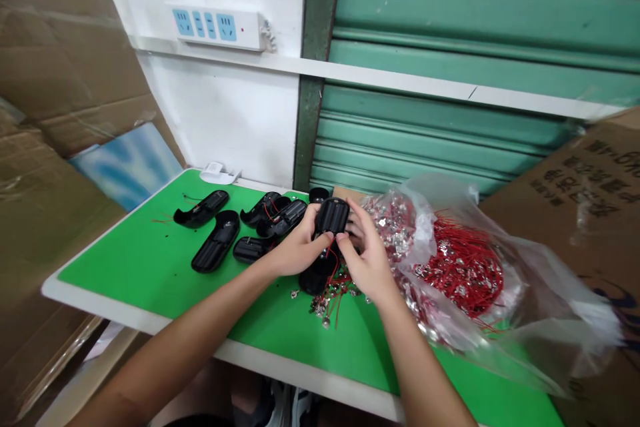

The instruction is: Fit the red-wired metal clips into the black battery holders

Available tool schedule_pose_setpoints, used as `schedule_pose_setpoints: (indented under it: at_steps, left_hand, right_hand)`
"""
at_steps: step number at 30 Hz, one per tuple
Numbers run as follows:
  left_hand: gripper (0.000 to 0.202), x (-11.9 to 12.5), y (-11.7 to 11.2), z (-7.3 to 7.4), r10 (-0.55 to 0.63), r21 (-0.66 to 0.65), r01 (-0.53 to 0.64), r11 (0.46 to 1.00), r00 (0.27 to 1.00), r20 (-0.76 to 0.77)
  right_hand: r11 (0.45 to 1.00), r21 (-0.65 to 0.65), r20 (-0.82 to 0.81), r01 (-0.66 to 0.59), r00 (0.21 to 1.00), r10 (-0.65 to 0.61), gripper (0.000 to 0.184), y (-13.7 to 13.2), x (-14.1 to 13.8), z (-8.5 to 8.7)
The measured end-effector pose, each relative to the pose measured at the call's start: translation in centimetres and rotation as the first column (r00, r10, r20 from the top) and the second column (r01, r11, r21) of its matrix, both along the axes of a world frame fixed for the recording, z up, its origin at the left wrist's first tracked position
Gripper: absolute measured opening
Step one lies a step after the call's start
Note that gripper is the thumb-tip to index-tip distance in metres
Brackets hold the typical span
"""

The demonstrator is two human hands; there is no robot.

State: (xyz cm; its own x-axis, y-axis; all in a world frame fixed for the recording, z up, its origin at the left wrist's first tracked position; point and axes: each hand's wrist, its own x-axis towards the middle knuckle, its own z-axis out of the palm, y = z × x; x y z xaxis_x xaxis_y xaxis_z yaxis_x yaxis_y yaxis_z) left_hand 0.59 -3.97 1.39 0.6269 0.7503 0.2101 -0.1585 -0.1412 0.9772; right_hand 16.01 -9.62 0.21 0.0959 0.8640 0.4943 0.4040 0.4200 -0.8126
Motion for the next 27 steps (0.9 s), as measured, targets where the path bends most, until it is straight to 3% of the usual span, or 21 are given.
schedule_pose_setpoints:
  at_steps: [9, 17, 27]
  left_hand:
    - [0.042, -0.4, 0.1, 0.4, 0.010, 0.124, -0.003, 0.992, 0.999, -0.050]
    - [0.038, -0.3, 0.3, 0.0, 0.009, 0.164, -0.005, 0.987, 1.000, -0.027]
    - [0.032, 0.0, -0.4, 0.1, 0.118, 0.282, -0.085, 0.955, 0.988, -0.101]
  right_hand:
    - [1.000, 0.024, -0.005, 0.017, 1.000, -0.017, 0.054, -0.2, -0.7, -0.2]
    - [0.990, 0.064, 0.076, 0.123, 0.989, -0.128, 0.054, -0.5, -1.8, -1.0]
    - [0.983, 0.060, 0.048, 0.172, 0.983, -0.175, 0.055, -0.5, -2.6, -1.7]
